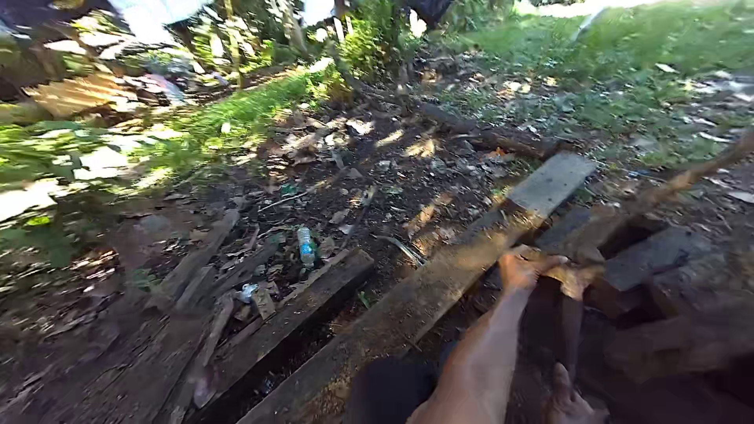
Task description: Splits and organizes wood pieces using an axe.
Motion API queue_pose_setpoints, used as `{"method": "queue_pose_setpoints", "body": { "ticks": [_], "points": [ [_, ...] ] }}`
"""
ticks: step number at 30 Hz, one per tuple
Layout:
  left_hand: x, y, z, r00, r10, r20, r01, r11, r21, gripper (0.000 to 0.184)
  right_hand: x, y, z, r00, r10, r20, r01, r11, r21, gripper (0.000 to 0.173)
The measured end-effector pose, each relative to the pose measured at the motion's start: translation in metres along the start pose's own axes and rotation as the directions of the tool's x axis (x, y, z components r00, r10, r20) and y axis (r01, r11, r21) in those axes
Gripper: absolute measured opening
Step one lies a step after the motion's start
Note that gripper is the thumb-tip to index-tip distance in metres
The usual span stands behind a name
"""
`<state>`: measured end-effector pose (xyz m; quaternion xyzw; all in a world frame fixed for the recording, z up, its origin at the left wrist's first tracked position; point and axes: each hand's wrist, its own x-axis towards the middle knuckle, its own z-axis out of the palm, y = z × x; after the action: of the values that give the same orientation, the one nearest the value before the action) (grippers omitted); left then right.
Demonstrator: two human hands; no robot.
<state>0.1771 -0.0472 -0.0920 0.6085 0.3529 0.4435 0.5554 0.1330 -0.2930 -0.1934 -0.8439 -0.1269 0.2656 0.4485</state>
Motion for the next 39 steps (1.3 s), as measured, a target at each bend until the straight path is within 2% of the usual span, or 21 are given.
{"method": "queue_pose_setpoints", "body": {
  "ticks": [4,7,9,12,14,16,19,23,26,29,31,35,37,39],
  "points": [
    [-0.016,-0.010,0.001,1.000,0.010,0.006,-0.011,0.979,0.205,0.032,-0.016,-0.021,0.004,0.995,0.100,-0.027,-0.100,0.995,0.016,0.077],
    [-0.026,0.003,0.013,0.978,0.007,-0.206,0.027,0.987,0.161,0.036,-0.015,-0.035,0.020,0.988,0.156,0.013,-0.157,0.982,0.102,0.074],
    [-0.038,0.001,0.010,0.959,-0.011,-0.285,0.058,0.986,0.158,0.041,-0.020,-0.049,0.033,0.985,0.162,0.057,-0.170,0.968,0.185,0.075],
    [-0.050,-0.008,-0.010,0.955,0.010,-0.298,0.050,0.980,0.191,0.048,-0.016,-0.050,0.040,0.982,0.112,0.149,-0.154,0.939,0.309,0.080],
    [-0.049,-0.011,-0.022,0.952,0.071,-0.297,-0.033,0.991,0.133,0.039,-0.012,-0.044,0.029,0.967,0.084,0.239,-0.173,0.909,0.380,0.079],
    [-0.043,-0.012,-0.032,0.948,0.064,-0.311,-0.059,0.998,0.024,0.033,-0.011,-0.039,0.011,0.949,0.091,0.302,-0.207,0.902,0.379,0.077],
    [-0.040,-0.009,-0.042,0.960,0.050,-0.277,-0.063,0.997,-0.037,0.030,-0.007,-0.038,-0.012,0.930,0.122,0.347,-0.256,0.891,0.375,0.075],
    [-0.040,-0.013,-0.040,0.959,0.129,-0.251,-0.154,0.984,-0.084,0.028,-0.007,-0.043,-0.026,0.903,0.184,0.389,-0.353,0.833,0.427,0.073],
    [-0.049,-0.013,-0.039,0.951,0.193,-0.240,-0.212,0.976,-0.056,0.029,-0.003,-0.046,-0.034,0.905,0.209,0.371,-0.364,0.831,0.420,0.073],
    [-0.069,-0.008,-0.047,0.968,0.133,-0.214,-0.118,0.990,0.080,0.036,0.005,-0.055,-0.040,0.920,0.196,0.339,-0.344,0.818,0.460,0.071],
    [-0.078,-0.016,-0.055,0.970,0.080,-0.230,-0.059,0.994,0.093,0.036,0.013,-0.069,-0.040,0.925,0.220,0.311,-0.362,0.761,0.538,0.070],
    [-0.079,-0.025,-0.083,0.970,0.050,-0.239,-0.052,0.999,-0.003,0.031,0.042,-0.076,-0.055,0.932,0.272,0.240,-0.361,0.634,0.684,0.073],
    [-0.069,-0.033,-0.098,0.970,0.023,-0.241,-0.025,1.000,-0.005,0.032,0.043,-0.063,-0.072,0.946,0.263,0.189,-0.318,0.649,0.691,0.074],
    [-0.068,-0.039,-0.109,0.982,-0.036,-0.186,0.037,0.999,-0.002,0.034,0.036,-0.038,-0.079,0.968,0.245,0.062,-0.227,0.740,0.633,0.075]
  ]
}}
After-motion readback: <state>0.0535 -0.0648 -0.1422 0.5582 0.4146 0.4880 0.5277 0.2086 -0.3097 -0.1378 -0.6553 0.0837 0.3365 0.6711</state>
